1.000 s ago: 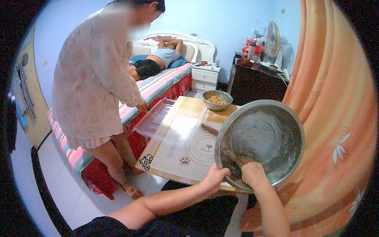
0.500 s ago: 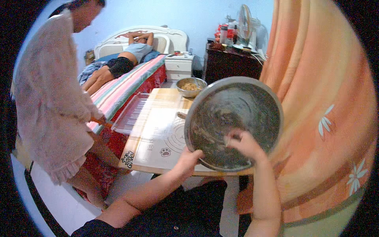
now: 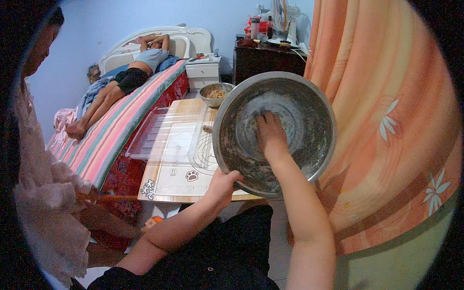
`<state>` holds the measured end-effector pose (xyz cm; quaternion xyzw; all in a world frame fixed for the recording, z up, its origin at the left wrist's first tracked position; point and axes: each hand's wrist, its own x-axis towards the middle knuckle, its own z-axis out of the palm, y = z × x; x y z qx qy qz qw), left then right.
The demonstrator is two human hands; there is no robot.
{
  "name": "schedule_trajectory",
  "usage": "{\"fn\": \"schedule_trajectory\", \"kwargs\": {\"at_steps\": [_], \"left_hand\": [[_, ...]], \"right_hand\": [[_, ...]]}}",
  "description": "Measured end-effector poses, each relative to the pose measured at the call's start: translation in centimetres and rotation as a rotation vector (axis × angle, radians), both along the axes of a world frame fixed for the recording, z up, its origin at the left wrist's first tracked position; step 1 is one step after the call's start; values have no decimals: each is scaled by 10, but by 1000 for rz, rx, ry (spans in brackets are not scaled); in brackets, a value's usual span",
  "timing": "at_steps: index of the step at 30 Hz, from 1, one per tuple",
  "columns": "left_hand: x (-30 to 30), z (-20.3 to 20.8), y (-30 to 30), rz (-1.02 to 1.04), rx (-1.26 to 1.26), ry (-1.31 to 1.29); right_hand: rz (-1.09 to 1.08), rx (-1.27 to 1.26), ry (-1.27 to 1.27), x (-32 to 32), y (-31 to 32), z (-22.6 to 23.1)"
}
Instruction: The person kneads dough in a metal bowl, then transfers it to a silicone mat on a table. They knead the dough further, divide it into smaller portions, and place the pieces into a metal bowl.
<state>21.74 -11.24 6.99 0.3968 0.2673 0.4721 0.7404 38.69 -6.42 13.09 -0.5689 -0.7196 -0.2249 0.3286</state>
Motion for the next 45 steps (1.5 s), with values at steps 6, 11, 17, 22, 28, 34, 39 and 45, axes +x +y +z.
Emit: {"fn": "schedule_trajectory", "kwargs": {"at_steps": [6, 11, 17, 22, 28, 34, 39, 45], "left_hand": [[-3, -3, -4, -9, -91, 17], [-5, -9, 5, -14, -71, 29], [-20, 1, 23, -51, -95, -33], [-32, 8, 66, 144, -118, -86], [-69, 44, 103, 502, 90, -126], [-93, 42, 115, 599, 90, -168], [-94, 26, 121, 570, 82, -149], [-95, 4, 127, 530, -8, -122]], "right_hand": [[-74, -172, -127, 1, 8, -5], [-141, -62, 66, 12, 14, -6], [399, -276, 1209, -16, -18, 46], [484, -188, 1033, -9, -49, 56], [223, -195, 817, 47, 2, -63], [-133, -212, 336, -5, 27, -65], [-149, -334, -74, 2, 42, -139], [136, -1002, 287, 47, 54, -103]]}}
